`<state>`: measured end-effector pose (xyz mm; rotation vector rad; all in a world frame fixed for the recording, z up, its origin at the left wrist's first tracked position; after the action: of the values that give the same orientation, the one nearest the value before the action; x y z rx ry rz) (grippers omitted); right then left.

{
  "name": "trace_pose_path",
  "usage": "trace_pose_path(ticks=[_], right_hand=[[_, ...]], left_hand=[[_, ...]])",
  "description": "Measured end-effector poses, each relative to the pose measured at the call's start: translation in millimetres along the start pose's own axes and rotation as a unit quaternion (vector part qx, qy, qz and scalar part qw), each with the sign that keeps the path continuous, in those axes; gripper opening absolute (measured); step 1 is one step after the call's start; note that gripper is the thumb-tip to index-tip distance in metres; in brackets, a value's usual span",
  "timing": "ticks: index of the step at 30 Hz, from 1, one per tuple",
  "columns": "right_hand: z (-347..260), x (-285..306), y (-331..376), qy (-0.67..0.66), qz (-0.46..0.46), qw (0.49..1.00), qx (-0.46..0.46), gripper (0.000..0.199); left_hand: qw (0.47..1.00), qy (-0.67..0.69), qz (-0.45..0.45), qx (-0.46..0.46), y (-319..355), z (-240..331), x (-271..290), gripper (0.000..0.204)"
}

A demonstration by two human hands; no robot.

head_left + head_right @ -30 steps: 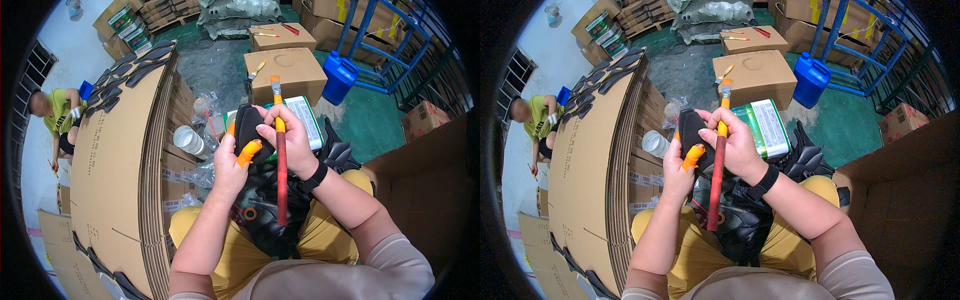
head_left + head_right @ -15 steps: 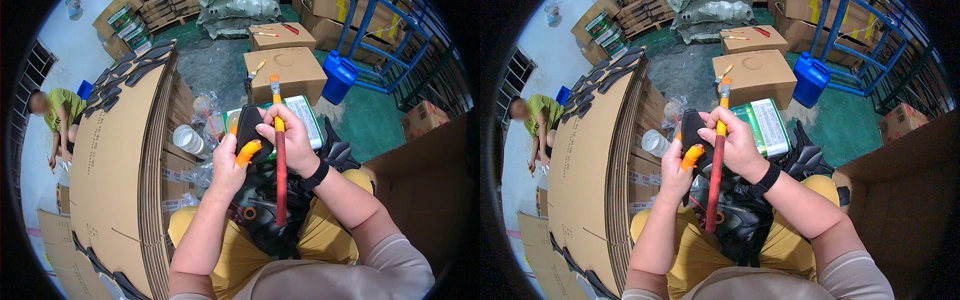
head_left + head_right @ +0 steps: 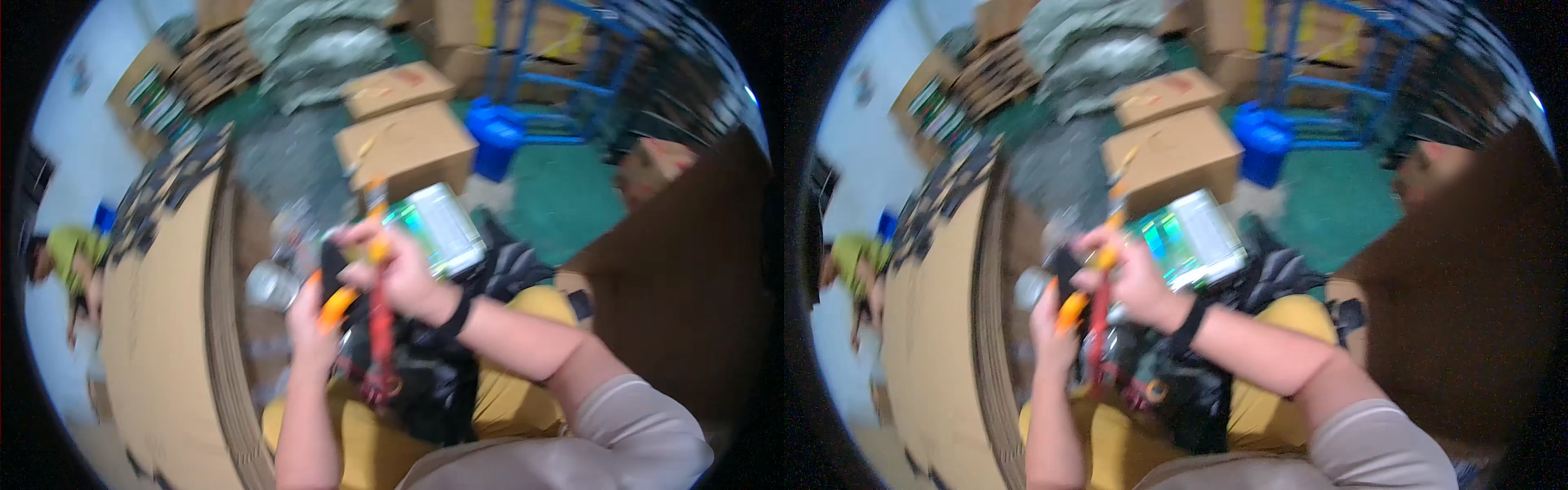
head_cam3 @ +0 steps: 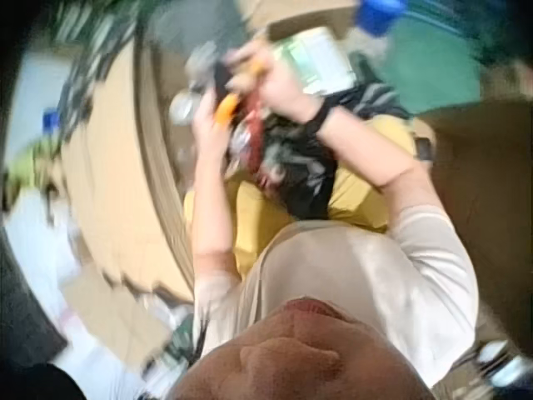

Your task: Applying adhesive or liquid coating to plastic motorcycle or vehicle parts using a brush.

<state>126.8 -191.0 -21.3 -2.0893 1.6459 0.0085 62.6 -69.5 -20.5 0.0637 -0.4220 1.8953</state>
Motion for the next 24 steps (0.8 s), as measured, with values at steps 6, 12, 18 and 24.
trace_pose_path(ticks=[6, 12, 18, 24], right_hand=[[11, -55, -3, 0.066, -0.078, 0.995, 0.015, 0.015], [5, -25, 4, 0.107, -0.054, 0.993, -0.009, 0.019], [-33, -31, -2, 0.086, -0.066, 0.986, 0.128, 0.021], [-23, -59, -17, 0.077, -0.121, 0.990, 0.019, 0.020]], left_hand=[[0.995, -0.015, 0.065, -0.077, -6, -19, 46, 0.031], [0.991, -0.106, -0.008, -0.075, 3, -11, 30, 0.041], [0.999, -0.018, -0.024, 0.013, -2, 13, 40, 0.033], [0.997, -0.081, 0.012, -0.001, -19, 27, 84, 0.033]])
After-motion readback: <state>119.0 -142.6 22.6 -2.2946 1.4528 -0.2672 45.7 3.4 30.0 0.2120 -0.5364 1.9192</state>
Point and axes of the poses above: each hand's wrist, its own y-axis away from the middle knuckle, its own x-axis out of the back of the hand, z = x × y, the point moved 8 cm from there along -y, towards the middle knuckle, and after that the axes turned 11 degrees about z, right-handed, at the moved point
